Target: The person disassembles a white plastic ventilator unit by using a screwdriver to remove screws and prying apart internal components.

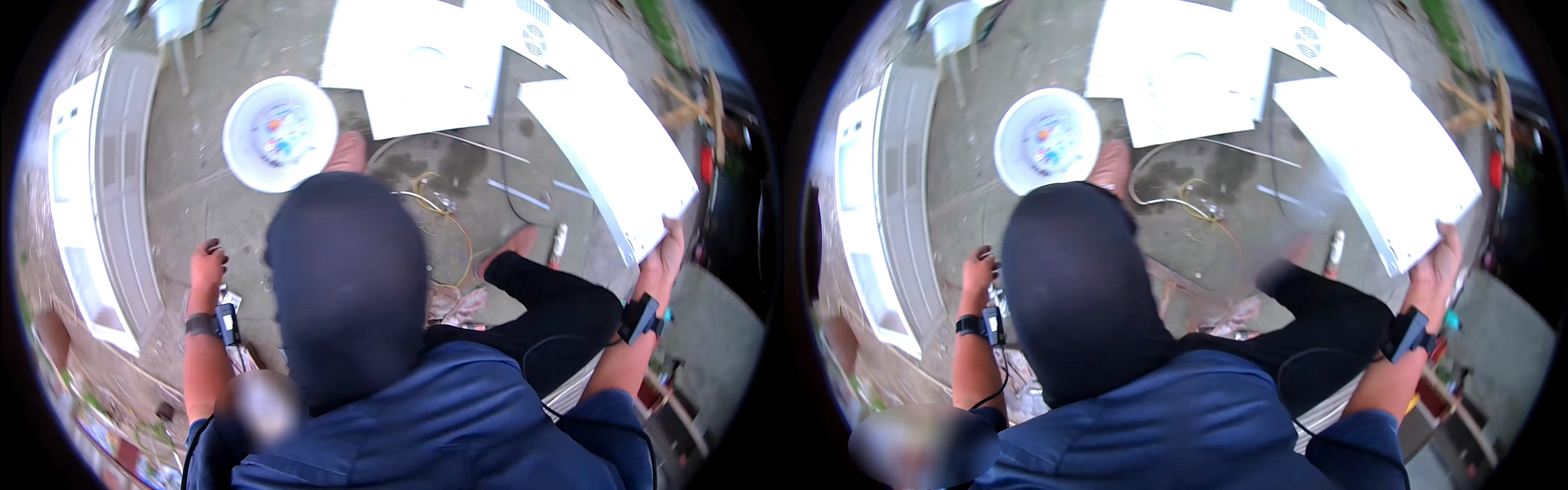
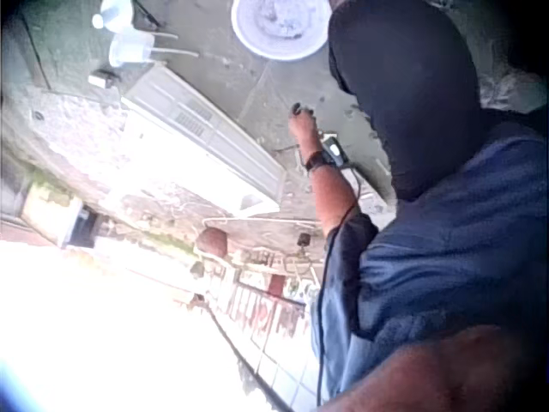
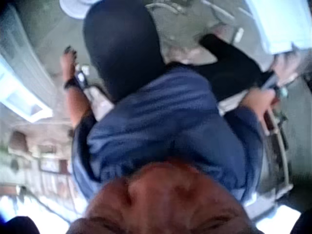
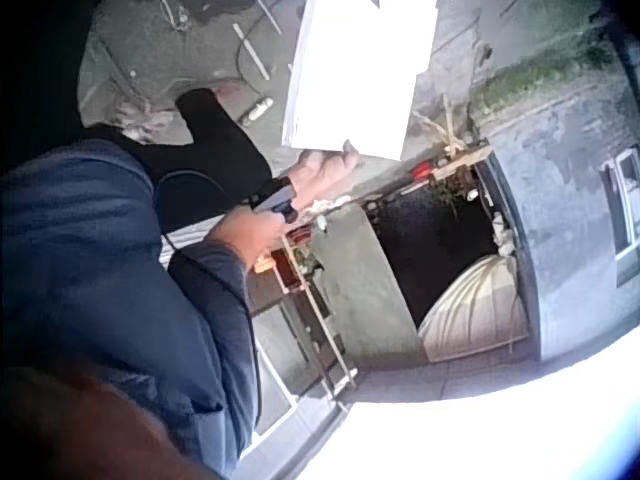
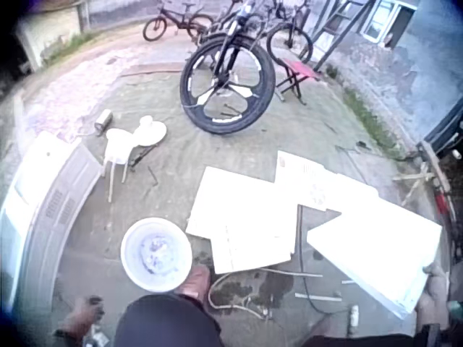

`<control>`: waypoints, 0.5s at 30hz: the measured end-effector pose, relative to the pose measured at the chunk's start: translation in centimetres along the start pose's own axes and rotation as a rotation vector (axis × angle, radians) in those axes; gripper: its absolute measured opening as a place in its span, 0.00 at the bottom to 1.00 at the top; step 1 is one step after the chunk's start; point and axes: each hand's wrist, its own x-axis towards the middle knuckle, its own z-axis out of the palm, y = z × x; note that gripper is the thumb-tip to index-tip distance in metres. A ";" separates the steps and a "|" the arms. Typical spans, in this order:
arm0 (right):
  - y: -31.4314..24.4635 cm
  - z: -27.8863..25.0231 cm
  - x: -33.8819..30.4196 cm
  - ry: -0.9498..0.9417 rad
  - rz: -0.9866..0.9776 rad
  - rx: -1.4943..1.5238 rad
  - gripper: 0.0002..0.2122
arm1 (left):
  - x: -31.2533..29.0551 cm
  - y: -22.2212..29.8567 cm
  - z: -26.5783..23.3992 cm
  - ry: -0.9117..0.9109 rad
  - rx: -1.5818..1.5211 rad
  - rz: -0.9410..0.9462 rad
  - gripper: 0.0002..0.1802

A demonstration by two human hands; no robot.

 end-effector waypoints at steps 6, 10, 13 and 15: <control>-1.4 -3.5 -1.5 0.022 -0.040 0.074 0.28 | -0.7 23.1 -0.2 0.039 0.311 0.474 0.19; -0.6 -8.7 -0.5 0.052 -0.050 0.130 0.28 | -2.1 38.8 2.5 -0.037 0.476 0.793 0.21; -0.6 -11.0 0.1 0.166 -0.045 0.115 0.28 | -6.6 48.4 7.4 -0.027 0.599 0.994 0.21; -0.8 -12.1 0.5 0.221 -0.051 0.117 0.27 | -8.4 52.2 11.7 -0.174 0.602 1.081 0.23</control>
